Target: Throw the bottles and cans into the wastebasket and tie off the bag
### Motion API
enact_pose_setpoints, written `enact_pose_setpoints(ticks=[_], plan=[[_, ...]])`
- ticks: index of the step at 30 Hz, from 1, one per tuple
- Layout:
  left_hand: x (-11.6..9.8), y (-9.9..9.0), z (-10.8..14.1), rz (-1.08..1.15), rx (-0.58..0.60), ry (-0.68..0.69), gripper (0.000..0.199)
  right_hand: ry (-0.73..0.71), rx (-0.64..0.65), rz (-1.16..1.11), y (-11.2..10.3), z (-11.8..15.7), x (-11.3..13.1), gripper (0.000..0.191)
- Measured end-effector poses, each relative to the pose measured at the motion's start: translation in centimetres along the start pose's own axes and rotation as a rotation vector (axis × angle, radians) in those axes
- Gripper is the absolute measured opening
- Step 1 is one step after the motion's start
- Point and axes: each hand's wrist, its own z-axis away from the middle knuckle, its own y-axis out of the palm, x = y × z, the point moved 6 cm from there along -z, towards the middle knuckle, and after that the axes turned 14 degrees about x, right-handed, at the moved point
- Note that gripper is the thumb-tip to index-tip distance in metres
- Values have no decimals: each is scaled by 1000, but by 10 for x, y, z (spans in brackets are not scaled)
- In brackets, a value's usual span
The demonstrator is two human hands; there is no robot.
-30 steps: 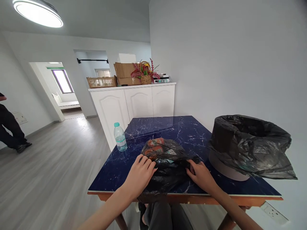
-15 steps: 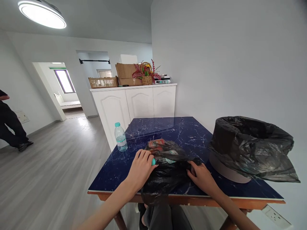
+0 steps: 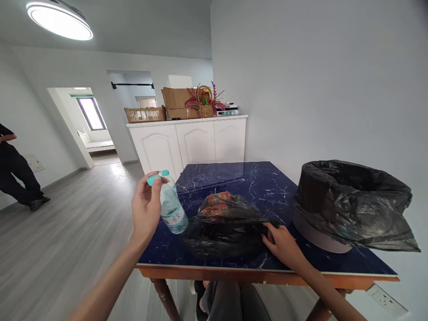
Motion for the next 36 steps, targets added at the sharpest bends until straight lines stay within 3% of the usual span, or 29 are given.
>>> enact_pose_setpoints(ticks=[7, 15, 22, 27, 29, 32, 34, 36], plan=[[50, -26, -18, -152, -37, -1, 35, 4, -14, 15, -1, 0, 1, 31], [126, -25, -23, -88, -63, -123, 44, 5, -32, 19, -4, 0, 4, 30], [154, -18, -19, -109, -32, -168, 45, 13, -22, 31, -4, 0, 3, 30], [145, -26, -12, -195, -7, -181, 58, 18, 15, -10, -4, 0, 4, 31], [127, -31, -5, -322, -67, -108, 63, 15, 7, -9, -5, 0, 4, 29], [85, -22, 15, -454, -81, 115, 46, 3, -13, -5, -5, 0, 4, 28], [59, 0, 33, -449, 72, 237, 28, -4, -29, -4, -5, 1, 5, 28], [41, 36, 52, -396, 415, 263, 16, -1, -44, 1, -5, 1, 5, 28]])
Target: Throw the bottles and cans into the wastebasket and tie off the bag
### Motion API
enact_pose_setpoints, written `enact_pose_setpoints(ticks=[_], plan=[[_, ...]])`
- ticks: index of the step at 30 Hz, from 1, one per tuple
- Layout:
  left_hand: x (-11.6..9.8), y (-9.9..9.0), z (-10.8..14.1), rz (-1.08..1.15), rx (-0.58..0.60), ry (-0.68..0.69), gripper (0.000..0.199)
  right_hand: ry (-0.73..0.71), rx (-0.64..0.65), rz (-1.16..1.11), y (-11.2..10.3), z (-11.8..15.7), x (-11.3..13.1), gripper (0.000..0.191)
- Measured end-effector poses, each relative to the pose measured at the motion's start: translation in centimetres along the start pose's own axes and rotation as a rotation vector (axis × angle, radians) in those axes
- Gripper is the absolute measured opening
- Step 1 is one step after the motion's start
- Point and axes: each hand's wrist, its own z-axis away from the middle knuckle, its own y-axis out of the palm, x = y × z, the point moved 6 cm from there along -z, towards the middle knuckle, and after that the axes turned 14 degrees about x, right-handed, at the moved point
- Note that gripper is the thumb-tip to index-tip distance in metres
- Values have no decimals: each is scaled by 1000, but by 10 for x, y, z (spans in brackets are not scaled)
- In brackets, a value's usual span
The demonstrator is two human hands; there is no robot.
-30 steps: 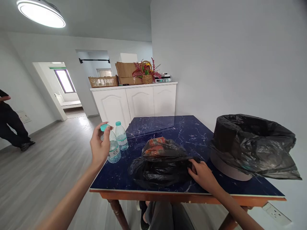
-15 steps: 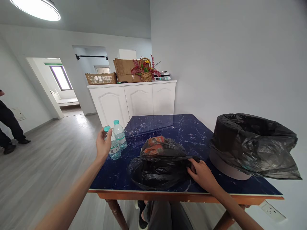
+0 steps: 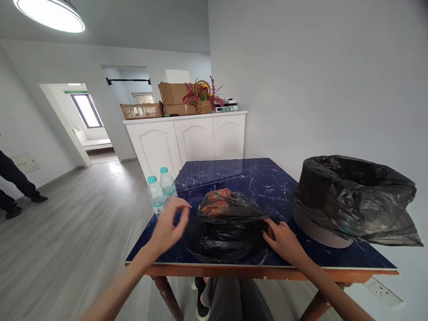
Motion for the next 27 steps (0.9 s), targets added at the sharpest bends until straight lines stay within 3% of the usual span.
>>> enact_pose_setpoints(ticks=[2, 3, 5, 10, 15, 21, 27], plan=[[-29, 40, 3, 169, 445, 64, 20, 4, -8, 9, -1, 0, 1, 27], [-40, 55, 6, 221, 592, 82, 25, 5, -10, 13, -1, 0, 1, 26], [-51, 76, 10, 208, 706, 114, 32, 4, -14, 16, -2, 0, 2, 25], [-37, 99, 3, -194, 563, 183, 41, -5, -39, 9, -5, 1, 3, 27], [-12, 102, -11, -389, 436, 92, 43, -4, -29, -2, -4, 1, 2, 31], [10, 114, -23, -436, 439, 2, 57, -8, -25, -16, -4, 1, 0, 32], [25, 127, -27, -353, 398, -113, 50, -3, -25, -3, -5, 1, 1, 31]])
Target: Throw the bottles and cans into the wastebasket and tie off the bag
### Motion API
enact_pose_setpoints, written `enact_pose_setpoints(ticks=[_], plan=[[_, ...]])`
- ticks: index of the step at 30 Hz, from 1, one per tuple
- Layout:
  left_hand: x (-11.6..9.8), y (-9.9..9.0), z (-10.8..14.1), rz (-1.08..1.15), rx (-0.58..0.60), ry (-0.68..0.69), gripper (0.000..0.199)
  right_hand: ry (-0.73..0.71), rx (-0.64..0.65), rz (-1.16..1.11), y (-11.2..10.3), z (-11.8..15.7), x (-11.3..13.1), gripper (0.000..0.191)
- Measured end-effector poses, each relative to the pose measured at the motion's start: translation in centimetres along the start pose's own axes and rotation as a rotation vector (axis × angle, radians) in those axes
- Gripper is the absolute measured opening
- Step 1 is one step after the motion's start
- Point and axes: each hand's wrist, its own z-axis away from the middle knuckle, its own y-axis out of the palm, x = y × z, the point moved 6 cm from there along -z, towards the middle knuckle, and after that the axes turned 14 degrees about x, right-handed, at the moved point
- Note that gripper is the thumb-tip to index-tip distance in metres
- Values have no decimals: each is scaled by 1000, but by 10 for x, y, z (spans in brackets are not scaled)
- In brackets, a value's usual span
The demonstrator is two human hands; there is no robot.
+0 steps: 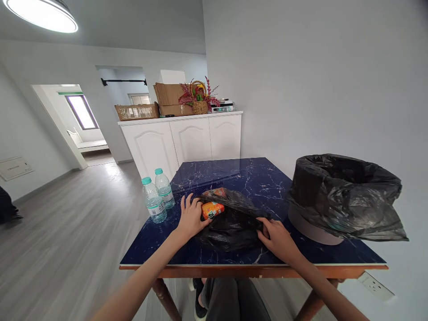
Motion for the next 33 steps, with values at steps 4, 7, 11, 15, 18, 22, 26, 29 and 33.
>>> enact_pose_setpoints(ticks=[4, 7, 11, 15, 18, 22, 26, 29, 33], plan=[[-7, -8, -1, 31, -8, -11, 53, 7, 0, -3, 0, 0, 0, 31], [-23, -32, 1, 97, -66, 35, 52, 3, -8, -3, 0, 0, -1, 30], [-51, -73, 9, 203, -123, 150, 55, 0, -10, 8, 0, 0, -1, 30], [-72, -108, 23, 392, -69, 211, 59, 4, -7, 9, 1, 0, 0, 31], [-74, -129, 39, 616, -11, 170, 57, 8, -1, 2, 1, 0, -1, 31], [-51, -144, 67, 794, -17, 52, 56, 0, 17, -25, 2, 1, -2, 33], [2, -140, 96, 747, -48, -163, 58, 4, 32, -42, 3, 1, -2, 34], [43, -138, 118, 618, -71, -316, 61, 1, 40, -38, 4, 1, -2, 34], [84, -142, 139, 367, -67, -459, 67, 7, 27, -15, 5, 1, -3, 30]])
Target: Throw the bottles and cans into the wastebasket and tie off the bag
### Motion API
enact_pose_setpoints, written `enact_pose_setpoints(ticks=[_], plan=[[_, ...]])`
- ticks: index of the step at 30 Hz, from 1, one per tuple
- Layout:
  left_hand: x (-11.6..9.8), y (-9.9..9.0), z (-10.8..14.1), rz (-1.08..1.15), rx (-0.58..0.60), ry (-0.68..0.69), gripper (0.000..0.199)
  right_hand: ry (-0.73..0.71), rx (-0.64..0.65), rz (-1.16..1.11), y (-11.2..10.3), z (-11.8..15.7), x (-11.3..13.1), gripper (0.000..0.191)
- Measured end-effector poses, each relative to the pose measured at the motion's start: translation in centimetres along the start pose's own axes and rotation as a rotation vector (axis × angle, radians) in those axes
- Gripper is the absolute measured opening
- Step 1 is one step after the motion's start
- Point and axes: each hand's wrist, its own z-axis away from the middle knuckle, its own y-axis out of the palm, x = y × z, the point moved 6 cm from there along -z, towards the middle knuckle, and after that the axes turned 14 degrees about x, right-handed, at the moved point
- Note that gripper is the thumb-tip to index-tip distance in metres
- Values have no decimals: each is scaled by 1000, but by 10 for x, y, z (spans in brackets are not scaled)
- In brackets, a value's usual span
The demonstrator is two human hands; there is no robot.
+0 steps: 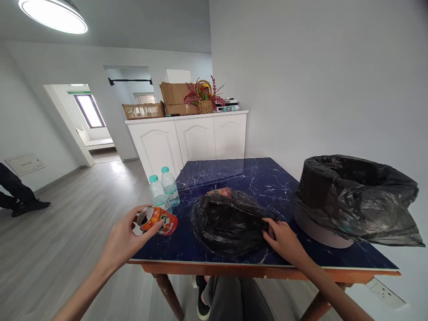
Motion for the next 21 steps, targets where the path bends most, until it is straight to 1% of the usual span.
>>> enact_pose_setpoints(ticks=[2, 4, 6, 9, 14, 21], plan=[[16, -5, -1, -86, -13, -50, 72, -4, -13, 7, 1, 0, -1, 30], [32, -7, -4, -121, -22, -88, 80, -11, -28, 11, 1, 0, -1, 30], [46, -4, -9, -136, -18, -119, 89, -17, -42, 17, 1, 1, -1, 30], [61, 4, -17, -164, 13, -152, 94, -25, -46, 24, 1, 1, -1, 29], [73, 16, -29, -198, 61, -193, 96, -25, -24, 27, -1, 1, 1, 28], [82, 29, -40, -176, 102, -203, 98, -61, -53, 71, -5, 3, 8, 30]])
